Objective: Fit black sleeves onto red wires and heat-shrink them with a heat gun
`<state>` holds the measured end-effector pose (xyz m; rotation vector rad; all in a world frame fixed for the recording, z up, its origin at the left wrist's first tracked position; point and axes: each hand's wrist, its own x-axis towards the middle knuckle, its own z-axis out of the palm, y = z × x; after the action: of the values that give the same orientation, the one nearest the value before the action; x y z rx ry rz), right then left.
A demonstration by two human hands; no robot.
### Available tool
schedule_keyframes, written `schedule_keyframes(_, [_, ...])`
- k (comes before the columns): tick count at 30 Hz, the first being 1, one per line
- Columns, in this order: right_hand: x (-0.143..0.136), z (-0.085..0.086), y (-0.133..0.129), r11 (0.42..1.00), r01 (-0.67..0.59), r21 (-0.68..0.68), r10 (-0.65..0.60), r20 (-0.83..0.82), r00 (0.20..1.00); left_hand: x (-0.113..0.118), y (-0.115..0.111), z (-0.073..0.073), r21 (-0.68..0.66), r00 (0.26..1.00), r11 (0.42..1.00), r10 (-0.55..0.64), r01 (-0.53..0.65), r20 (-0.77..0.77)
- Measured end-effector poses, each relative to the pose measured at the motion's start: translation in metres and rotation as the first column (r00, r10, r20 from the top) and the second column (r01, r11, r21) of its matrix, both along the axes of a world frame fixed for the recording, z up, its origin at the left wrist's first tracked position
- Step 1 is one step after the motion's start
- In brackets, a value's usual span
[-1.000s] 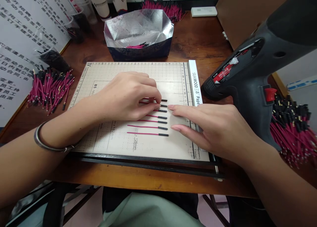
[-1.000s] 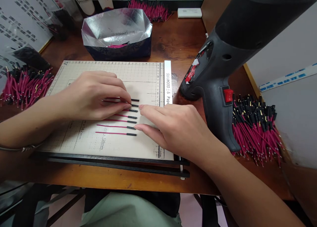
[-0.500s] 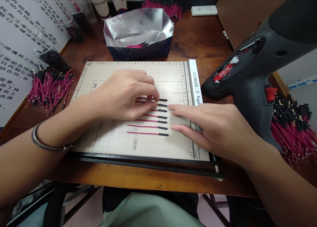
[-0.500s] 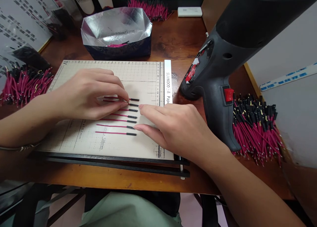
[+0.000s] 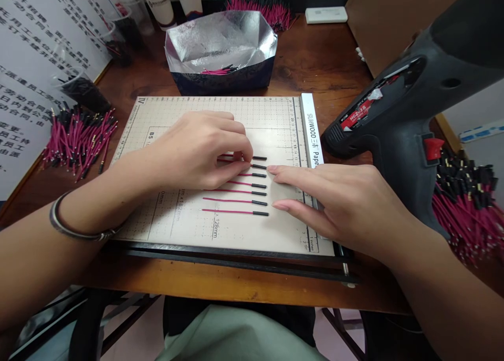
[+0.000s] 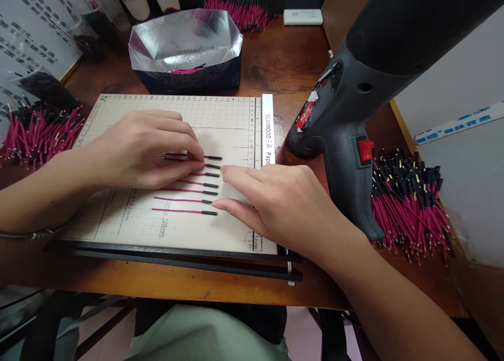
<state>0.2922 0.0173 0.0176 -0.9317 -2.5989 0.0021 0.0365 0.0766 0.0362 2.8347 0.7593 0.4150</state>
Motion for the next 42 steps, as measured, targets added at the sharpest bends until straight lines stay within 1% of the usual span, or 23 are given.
schedule_keyframes(9, [0.0000,0.0007,-0.0008,0.999,0.003,0.041,-0.002,-0.013,1.000,0.0003,-0.0001,0.0003,0.000,1.000,1.000,0.008,-0.008,-0.010])
schedule_keyframes(17, [-0.0009,0.0003,-0.0009,0.999,-0.006,0.037,0.006,-0.015,1.000,0.0015,-0.0009,-0.0035,-0.008,0.999,0.999,0.032,-0.032,0.032])
schedule_keyframes(25, [-0.0003,0.0001,-0.0001,0.999,-0.014,0.042,0.014,-0.013,1.000,0.0023,-0.0005,-0.0040,-0.021,0.999,0.999,0.049,-0.049,0.006])
schedule_keyframes(30, [-0.0008,-0.0008,-0.0005,0.998,-0.010,0.060,0.012,-0.031,0.999,0.0029,-0.0005,-0.0038,-0.052,0.997,0.995,0.082,-0.081,0.002])
schedule_keyframes(38, [-0.0011,-0.0022,-0.0012,0.997,-0.013,0.070,0.016,-0.042,0.999,0.0052,0.0008,0.0006,-0.098,0.985,0.982,0.155,-0.161,-0.070])
schedule_keyframes(40, [-0.0020,-0.0013,-0.0020,0.996,-0.007,0.092,0.012,-0.053,0.999,0.0055,0.0003,0.0025,-0.098,0.982,0.978,0.177,-0.183,-0.070])
schedule_keyframes(42, [-0.0029,0.0033,-0.0034,0.989,0.042,0.144,-0.029,-0.093,0.995,0.0050,-0.0006,0.0035,-0.076,0.983,0.980,0.183,-0.185,-0.034])
